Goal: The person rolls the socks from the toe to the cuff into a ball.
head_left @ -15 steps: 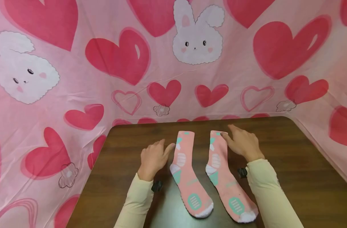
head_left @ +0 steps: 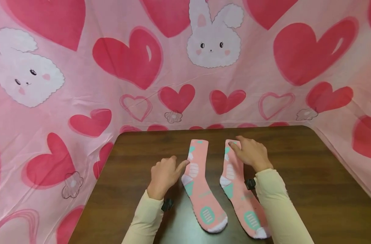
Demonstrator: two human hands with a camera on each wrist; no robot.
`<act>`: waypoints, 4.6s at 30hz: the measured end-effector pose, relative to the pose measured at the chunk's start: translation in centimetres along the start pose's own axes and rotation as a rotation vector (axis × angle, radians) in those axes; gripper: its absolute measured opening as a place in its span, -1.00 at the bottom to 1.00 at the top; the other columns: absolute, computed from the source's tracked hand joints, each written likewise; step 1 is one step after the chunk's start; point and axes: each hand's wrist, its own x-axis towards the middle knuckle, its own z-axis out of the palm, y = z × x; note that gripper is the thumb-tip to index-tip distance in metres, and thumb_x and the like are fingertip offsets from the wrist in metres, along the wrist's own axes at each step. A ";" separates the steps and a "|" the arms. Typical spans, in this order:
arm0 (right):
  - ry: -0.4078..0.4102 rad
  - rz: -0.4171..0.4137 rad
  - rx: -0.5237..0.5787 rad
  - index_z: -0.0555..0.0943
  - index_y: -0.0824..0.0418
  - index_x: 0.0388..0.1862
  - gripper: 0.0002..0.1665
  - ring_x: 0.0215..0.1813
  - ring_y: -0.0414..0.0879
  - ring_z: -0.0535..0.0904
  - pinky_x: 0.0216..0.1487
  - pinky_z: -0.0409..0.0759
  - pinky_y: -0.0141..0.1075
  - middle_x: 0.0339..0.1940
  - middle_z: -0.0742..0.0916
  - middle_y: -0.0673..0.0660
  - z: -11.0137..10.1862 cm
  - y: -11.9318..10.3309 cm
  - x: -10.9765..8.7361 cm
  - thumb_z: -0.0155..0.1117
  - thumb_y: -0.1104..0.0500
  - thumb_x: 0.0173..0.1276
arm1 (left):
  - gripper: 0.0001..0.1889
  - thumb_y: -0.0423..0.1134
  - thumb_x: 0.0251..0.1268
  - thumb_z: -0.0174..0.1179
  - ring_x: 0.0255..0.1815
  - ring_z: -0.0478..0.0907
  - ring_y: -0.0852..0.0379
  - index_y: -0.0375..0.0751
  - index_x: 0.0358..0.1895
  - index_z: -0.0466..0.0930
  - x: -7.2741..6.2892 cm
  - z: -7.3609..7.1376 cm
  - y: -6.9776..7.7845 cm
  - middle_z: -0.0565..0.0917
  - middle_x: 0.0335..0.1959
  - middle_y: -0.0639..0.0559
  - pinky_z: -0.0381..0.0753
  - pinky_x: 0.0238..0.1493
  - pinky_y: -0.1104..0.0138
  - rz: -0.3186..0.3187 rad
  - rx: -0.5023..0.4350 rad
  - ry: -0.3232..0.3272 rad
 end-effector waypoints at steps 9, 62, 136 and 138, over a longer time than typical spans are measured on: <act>-0.019 0.002 0.029 0.47 0.14 0.40 -0.26 0.14 0.34 0.58 -0.06 0.52 0.29 0.21 0.64 0.33 1.0 -1.2 1.1 -0.03 -0.33 0.51 | -0.42 0.31 0.11 0.36 -0.76 0.33 0.07 -0.10 -0.61 0.38 -1.5 0.7 -0.2 0.30 -0.78 0.06 0.28 -0.74 0.22 0.025 0.035 -0.005; -0.121 0.009 0.098 0.58 0.20 0.27 -0.54 0.00 0.31 0.62 -0.15 0.57 0.23 0.15 0.68 0.29 6.7 -5.4 6.0 0.12 0.01 0.53 | -0.41 0.33 0.05 0.35 -0.73 0.24 0.22 0.04 -0.82 0.35 -11.8 5.2 1.9 0.28 -0.83 0.22 0.21 -0.68 0.26 -0.033 -0.257 -0.339; 0.134 0.008 0.402 0.72 0.32 -0.12 -0.80 -0.03 0.23 0.57 0.00 0.53 0.05 -0.15 0.74 0.29 5.7 -6.1 9.2 0.18 0.28 0.42 | -0.72 -0.52 -0.15 0.51 -0.55 0.61 0.25 -0.30 -0.28 0.71 -13.0 5.9 5.2 0.54 -0.16 -0.01 0.61 -0.39 0.44 -0.243 -1.283 -0.210; 0.141 0.003 0.409 0.72 0.32 -0.14 -0.80 -0.09 0.19 0.56 -0.06 0.53 0.02 -0.19 0.73 0.27 5.2 -5.7 9.1 0.18 0.29 0.43 | -0.72 -0.52 -0.16 0.52 -0.57 0.60 0.25 -0.27 -0.30 0.69 -12.9 5.8 5.7 0.54 -0.16 -0.01 0.61 -0.39 0.44 -0.252 -1.298 -0.222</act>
